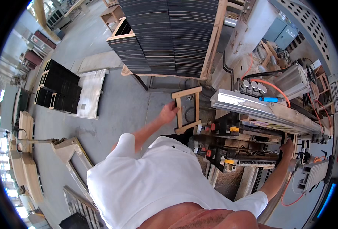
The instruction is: The person repeatedly picks up small wooden frames from a stack, places them into a machine, and removes them after processing. The person then stacks the processed frames on a nearby table. The task is repetitive and involves handling multiple identical frames.
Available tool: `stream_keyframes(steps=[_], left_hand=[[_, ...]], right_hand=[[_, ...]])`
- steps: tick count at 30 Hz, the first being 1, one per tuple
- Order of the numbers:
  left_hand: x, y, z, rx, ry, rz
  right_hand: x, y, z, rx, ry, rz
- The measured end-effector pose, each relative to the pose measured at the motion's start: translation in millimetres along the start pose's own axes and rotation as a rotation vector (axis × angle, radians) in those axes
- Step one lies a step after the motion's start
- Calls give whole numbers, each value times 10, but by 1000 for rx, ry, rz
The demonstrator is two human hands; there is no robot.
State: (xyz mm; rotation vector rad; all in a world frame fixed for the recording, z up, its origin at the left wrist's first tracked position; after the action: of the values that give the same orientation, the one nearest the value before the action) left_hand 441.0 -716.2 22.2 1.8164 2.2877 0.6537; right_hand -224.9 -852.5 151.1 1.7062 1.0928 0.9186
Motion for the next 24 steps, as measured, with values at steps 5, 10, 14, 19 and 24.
stream_keyframes(steps=[5,10,14,19,24], left_hand=[[-18,813,-392,342,-47,-65],[-81,1851,-612,530,-128,-224],[-150,2852,-760,530,-253,-447],[-605,4155,-754,534,-194,-563],[-1791,5104,-723,669,-91,-411]], right_hand=[[-28,0,43,-19,7,-32],[74,77,90,-29,-48,-50],[65,76,-42,-143,-134,-25],[649,797,375,-425,-165,-545],[2031,1514,1483,-967,-144,-1054]])
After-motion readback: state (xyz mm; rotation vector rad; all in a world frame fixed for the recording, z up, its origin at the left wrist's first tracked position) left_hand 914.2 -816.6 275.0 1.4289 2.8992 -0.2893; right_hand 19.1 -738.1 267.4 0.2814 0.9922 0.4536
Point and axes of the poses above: each hand's wrist, its own x-axis away from the middle knuckle, its own y-axis out of the back of the hand, z = x × y, the point moved 2 cm from there along -x, towards the middle knuckle
